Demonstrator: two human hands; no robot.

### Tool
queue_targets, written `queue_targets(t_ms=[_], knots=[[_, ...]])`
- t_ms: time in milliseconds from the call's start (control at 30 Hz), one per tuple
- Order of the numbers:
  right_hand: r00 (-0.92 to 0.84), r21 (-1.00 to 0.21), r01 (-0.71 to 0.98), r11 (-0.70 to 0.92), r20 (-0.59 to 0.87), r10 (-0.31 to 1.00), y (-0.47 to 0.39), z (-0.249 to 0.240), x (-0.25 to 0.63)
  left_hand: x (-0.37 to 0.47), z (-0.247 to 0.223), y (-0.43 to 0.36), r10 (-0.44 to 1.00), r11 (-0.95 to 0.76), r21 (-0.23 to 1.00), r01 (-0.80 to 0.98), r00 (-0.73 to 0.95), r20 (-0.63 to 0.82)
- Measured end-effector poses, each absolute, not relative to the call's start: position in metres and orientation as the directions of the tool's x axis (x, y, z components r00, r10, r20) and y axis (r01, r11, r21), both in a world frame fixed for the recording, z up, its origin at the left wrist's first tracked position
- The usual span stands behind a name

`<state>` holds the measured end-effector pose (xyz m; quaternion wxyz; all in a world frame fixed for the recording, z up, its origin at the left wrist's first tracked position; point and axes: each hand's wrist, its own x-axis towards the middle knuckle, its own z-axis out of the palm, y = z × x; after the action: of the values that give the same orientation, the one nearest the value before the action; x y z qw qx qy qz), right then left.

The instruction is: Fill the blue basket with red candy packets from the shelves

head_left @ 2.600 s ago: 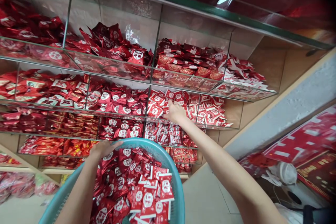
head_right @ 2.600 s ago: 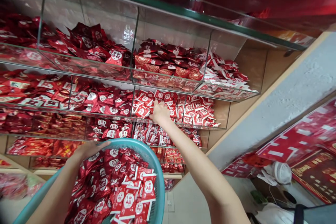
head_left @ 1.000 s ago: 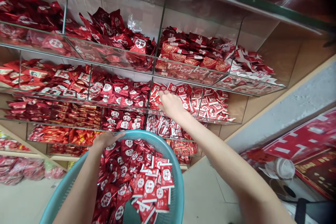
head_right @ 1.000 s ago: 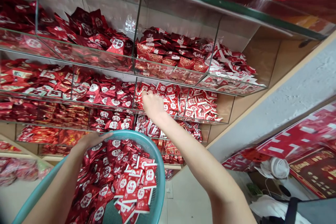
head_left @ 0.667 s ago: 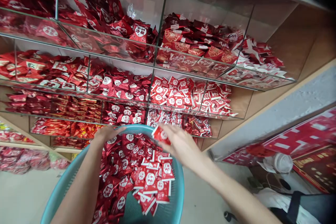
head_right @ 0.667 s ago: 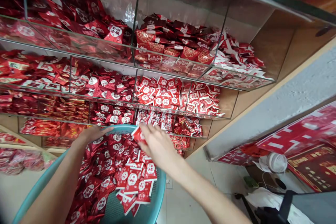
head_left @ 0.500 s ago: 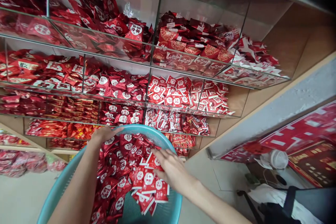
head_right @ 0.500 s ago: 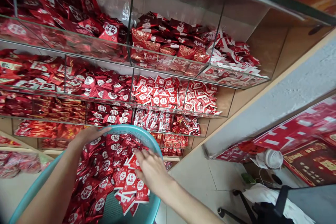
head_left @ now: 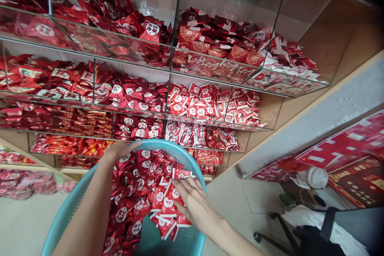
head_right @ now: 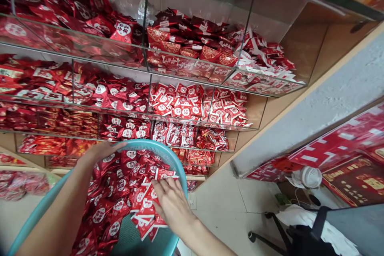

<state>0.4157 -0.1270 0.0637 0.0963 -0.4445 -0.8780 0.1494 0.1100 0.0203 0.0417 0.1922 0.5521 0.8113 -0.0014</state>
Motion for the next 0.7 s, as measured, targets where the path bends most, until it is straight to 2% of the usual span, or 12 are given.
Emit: queue_targets(t_ms=[133,400,700], knots=[[-0.575,-0.38,0.751,0.539,0.025,0.818,-0.131,0.065,0.421,0.112,0.043,0.019,0.869,0.393,0.169,0.904,-0.305,-0.389],[-0.561,-0.4,0.76,0.511,-0.01,0.827,-0.141,0.06,0.423,0.114,0.046,0.011,0.872,0.391,0.178,0.903,-0.302,-0.386],[-0.552,-0.406,0.757,0.511,0.021,0.834,-0.144,0.058,0.423,0.115,0.044,0.014,0.868,0.391,0.16,0.906,-0.305,-0.392]])
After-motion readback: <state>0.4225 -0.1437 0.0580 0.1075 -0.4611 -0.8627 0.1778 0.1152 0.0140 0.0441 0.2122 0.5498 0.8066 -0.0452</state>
